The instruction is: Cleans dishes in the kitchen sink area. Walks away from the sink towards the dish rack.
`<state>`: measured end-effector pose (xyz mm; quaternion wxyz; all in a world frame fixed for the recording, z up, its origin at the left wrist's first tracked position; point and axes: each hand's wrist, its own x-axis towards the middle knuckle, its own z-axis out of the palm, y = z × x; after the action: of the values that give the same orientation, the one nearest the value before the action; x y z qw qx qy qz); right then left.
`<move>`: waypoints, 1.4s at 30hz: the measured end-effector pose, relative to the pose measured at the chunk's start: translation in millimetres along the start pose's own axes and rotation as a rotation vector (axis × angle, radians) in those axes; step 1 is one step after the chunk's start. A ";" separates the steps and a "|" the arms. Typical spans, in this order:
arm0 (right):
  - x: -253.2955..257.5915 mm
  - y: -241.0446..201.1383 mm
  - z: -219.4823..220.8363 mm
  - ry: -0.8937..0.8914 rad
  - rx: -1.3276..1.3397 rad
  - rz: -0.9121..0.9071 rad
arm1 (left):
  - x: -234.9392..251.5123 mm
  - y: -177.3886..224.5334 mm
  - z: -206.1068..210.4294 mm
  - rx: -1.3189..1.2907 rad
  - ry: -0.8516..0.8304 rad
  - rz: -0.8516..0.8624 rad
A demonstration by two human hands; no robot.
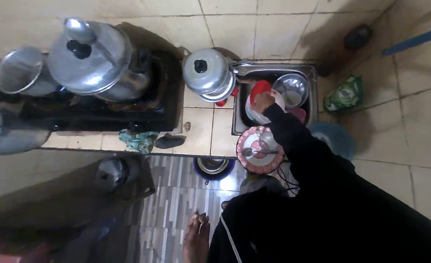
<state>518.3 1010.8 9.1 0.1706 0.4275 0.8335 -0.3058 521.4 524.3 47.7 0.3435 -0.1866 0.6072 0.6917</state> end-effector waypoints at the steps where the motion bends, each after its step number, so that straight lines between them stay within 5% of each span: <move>1: 0.3 6.1 3.5 -0.016 -0.001 0.005 | 2.0 1.1 1.9 0.012 -0.017 -0.005; 22: 33.5 82.3 -3.3 0.145 0.217 -0.273 | 8.6 2.9 14.0 0.034 0.006 -0.025; 32: 27.7 58.4 30.8 0.033 0.044 -0.284 | -12.2 -3.6 -9.0 -0.146 0.149 -0.010; 37: -24.7 7.9 10.5 0.103 -0.042 -0.333 | -32.8 -9.4 -43.9 -0.292 0.305 -0.025; 42: -95.1 -67.4 32.0 0.151 0.000 -0.749 | -67.9 -30.2 -101.9 -0.471 0.366 0.098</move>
<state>518.8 901.8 61.4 -0.0150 0.1147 0.9421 -0.3147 573.5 409.6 52.4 0.1417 -0.3531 0.4900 0.7843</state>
